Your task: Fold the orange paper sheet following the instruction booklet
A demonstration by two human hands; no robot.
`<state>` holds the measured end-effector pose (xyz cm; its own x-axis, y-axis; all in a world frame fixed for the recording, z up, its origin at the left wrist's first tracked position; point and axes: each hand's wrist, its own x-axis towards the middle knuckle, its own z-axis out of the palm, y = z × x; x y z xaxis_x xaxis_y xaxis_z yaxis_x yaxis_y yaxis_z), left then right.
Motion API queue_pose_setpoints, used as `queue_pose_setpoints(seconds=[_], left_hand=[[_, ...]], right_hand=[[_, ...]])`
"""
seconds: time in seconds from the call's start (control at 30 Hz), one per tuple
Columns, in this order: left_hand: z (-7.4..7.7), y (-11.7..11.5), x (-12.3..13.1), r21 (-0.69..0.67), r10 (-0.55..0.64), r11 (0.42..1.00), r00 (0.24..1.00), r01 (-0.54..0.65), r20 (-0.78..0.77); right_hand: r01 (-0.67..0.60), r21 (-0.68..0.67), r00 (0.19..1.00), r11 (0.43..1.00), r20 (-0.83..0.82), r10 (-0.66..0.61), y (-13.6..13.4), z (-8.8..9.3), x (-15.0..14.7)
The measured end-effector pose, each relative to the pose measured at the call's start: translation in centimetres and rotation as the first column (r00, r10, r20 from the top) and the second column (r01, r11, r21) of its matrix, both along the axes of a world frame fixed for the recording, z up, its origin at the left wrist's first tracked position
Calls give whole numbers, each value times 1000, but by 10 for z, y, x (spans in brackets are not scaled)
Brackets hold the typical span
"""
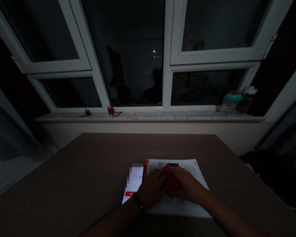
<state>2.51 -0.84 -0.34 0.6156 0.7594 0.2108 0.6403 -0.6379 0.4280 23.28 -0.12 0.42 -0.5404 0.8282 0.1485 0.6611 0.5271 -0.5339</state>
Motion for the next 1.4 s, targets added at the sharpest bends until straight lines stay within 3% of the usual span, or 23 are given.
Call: queue_pose_setpoints(seconds=[0.23, 0.37, 0.63, 0.93, 1.13, 1.27, 1.4], left_hand=[[-4, -3, -2, 33, -33, 999, 999, 35, -43], [-2, -4, -2, 24, -21, 999, 997, 23, -80], [-5, -2, -6, 13, -37, 999, 996, 38, -82], [2, -4, -6, 0, -42, 999, 995, 42, -89], [2, -3, -7, 10, -64, 998, 995, 65, -81], [2, -3, -7, 5, -75, 997, 994, 75, -76], [1, -3, -7, -1, -74, 997, 995, 74, -74]], right_hand=[[-27, 13, 1000, 1000, 5, 27, -6, -2, 9], [81, 22, 995, 996, -58, -79, 3, -13, 22], [93, 73, 988, 993, -130, -83, 17, -16, 40], [211, 111, 977, 971, -5, -212, 22, -21, 46], [313, 188, 930, 931, 139, -341, 22, -8, 55], [298, 250, 925, 921, 163, -343, 16, -1, 48], [289, 235, 932, 928, 151, -329, 13, -6, 40]])
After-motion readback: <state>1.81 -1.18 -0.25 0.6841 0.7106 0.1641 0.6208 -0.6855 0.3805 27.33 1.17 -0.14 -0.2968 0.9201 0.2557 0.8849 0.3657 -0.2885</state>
